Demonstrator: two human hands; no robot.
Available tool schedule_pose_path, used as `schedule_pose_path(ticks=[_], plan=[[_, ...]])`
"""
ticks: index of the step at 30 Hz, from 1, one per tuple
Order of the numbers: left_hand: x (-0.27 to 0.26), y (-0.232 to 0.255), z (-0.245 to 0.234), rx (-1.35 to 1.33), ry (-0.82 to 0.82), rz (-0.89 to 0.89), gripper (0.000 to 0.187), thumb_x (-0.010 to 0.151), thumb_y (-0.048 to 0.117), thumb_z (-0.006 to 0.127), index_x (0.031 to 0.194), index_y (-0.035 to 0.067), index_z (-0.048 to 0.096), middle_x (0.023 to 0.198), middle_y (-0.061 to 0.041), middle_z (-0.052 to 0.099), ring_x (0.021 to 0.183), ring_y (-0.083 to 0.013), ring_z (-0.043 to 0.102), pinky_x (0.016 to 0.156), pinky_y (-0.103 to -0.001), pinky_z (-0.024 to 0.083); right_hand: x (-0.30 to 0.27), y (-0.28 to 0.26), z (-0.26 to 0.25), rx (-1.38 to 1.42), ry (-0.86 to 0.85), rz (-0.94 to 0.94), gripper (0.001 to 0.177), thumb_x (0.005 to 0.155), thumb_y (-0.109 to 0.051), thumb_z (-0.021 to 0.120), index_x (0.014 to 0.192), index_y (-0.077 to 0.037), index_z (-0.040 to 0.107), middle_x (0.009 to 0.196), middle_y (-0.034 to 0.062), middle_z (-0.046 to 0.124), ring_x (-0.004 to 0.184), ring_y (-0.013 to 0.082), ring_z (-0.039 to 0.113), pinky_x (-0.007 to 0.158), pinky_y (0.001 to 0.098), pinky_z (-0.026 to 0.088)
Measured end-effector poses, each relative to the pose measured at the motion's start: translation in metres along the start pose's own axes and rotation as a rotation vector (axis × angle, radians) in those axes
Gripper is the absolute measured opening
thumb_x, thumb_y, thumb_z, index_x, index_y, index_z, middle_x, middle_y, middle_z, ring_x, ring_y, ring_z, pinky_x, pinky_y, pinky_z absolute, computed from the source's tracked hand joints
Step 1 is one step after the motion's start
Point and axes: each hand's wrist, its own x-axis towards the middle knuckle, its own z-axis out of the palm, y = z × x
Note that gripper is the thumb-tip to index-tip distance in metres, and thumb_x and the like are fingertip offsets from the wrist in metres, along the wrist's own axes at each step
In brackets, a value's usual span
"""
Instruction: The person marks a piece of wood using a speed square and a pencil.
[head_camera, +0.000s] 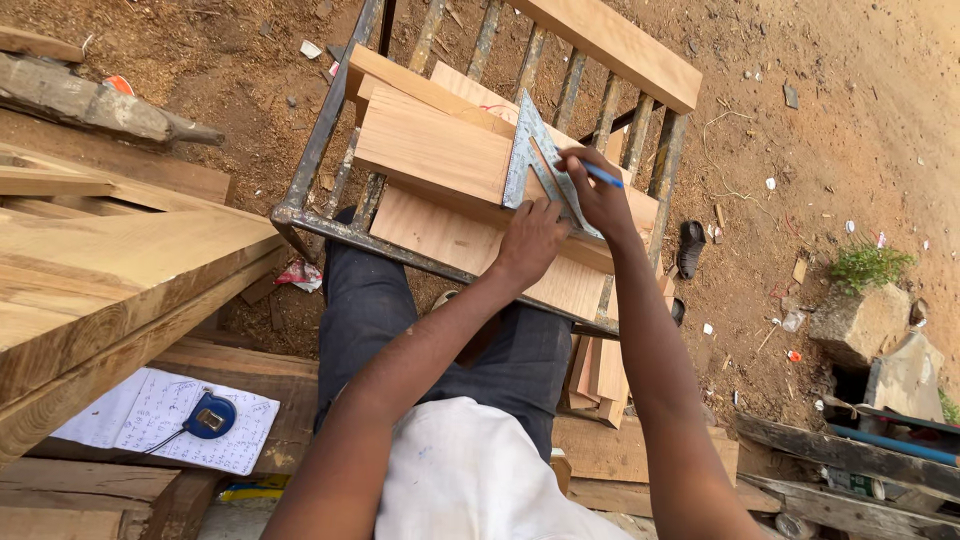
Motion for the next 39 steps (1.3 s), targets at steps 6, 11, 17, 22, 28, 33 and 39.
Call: schedule_pose_path(ticks=[6,11,17,22,28,33,39], plan=[[0.001,0.004,-0.003,0.047,0.016,0.015,0.006,0.084,0.011,0.068,0.083,0.010,0.074,0.094,-0.008,0.059,0.098,-0.0234,0.056,0.088,-0.038,0.047,-0.020,0.008,-0.008,0.058,0.043,0.028,0.023,0.111,-0.016,0.056,0.124,0.001,0.066,0.107,0.0106,0.073,0.105,0.0164,0.070,0.092,0.0308,0.057],[0.001,0.005,-0.003,0.048,-0.003,0.005,0.007,0.085,0.010,0.068,0.085,0.011,0.075,0.094,-0.007,0.060,0.099,-0.0230,0.057,0.088,-0.038,0.047,-0.016,-0.004,-0.004,0.052,0.021,0.031,0.023,0.112,-0.015,0.055,0.124,0.002,0.067,0.106,0.0112,0.074,0.104,0.0168,0.070,0.092,0.0314,0.057],[-0.001,0.003,0.006,0.116,-0.019,0.004,0.013,0.086,0.011,0.067,0.094,0.011,0.077,0.096,-0.009,0.062,0.098,-0.0237,0.057,0.088,-0.039,0.047,-0.007,-0.035,0.005,0.042,-0.154,0.054,0.026,0.106,-0.019,0.060,0.123,0.000,0.065,0.106,0.0101,0.075,0.104,0.0164,0.073,0.087,0.0314,0.058],[0.001,0.002,0.016,0.203,-0.026,-0.001,0.017,0.085,0.013,0.066,0.098,0.011,0.077,0.101,-0.011,0.067,0.105,-0.0273,0.059,0.091,-0.044,0.047,0.012,-0.047,0.014,-0.040,-0.312,0.034,0.024,0.105,-0.022,0.064,0.115,-0.001,0.071,0.100,0.0106,0.076,0.095,0.0196,0.071,0.086,0.0360,0.057],[0.002,-0.001,0.025,0.208,-0.126,-0.012,0.022,0.090,0.011,0.064,0.109,0.008,0.074,0.102,-0.013,0.067,0.107,-0.0301,0.060,0.095,-0.047,0.045,0.023,-0.051,0.023,-0.171,-0.435,0.031,0.029,0.102,-0.029,0.068,0.108,-0.002,0.074,0.095,0.0120,0.076,0.089,0.0220,0.071,0.083,0.0384,0.056],[0.003,-0.001,0.027,0.169,-0.115,-0.027,0.021,0.090,0.010,0.065,0.109,0.008,0.074,0.102,-0.013,0.068,0.107,-0.0292,0.062,0.092,-0.048,0.047,0.028,-0.054,0.027,-0.255,-0.484,0.090,0.034,0.100,-0.037,0.068,0.106,-0.004,0.077,0.093,0.0126,0.077,0.086,0.0232,0.073,0.080,0.0396,0.057],[0.001,-0.002,0.026,0.142,-0.175,-0.035,0.021,0.094,0.008,0.064,0.112,0.009,0.073,0.101,-0.012,0.068,0.104,-0.0275,0.062,0.090,-0.047,0.048,0.031,-0.057,0.030,-0.335,-0.512,0.070,0.035,0.099,-0.039,0.068,0.105,-0.005,0.077,0.094,0.0129,0.077,0.087,0.0261,0.074,0.081,0.0412,0.057]])
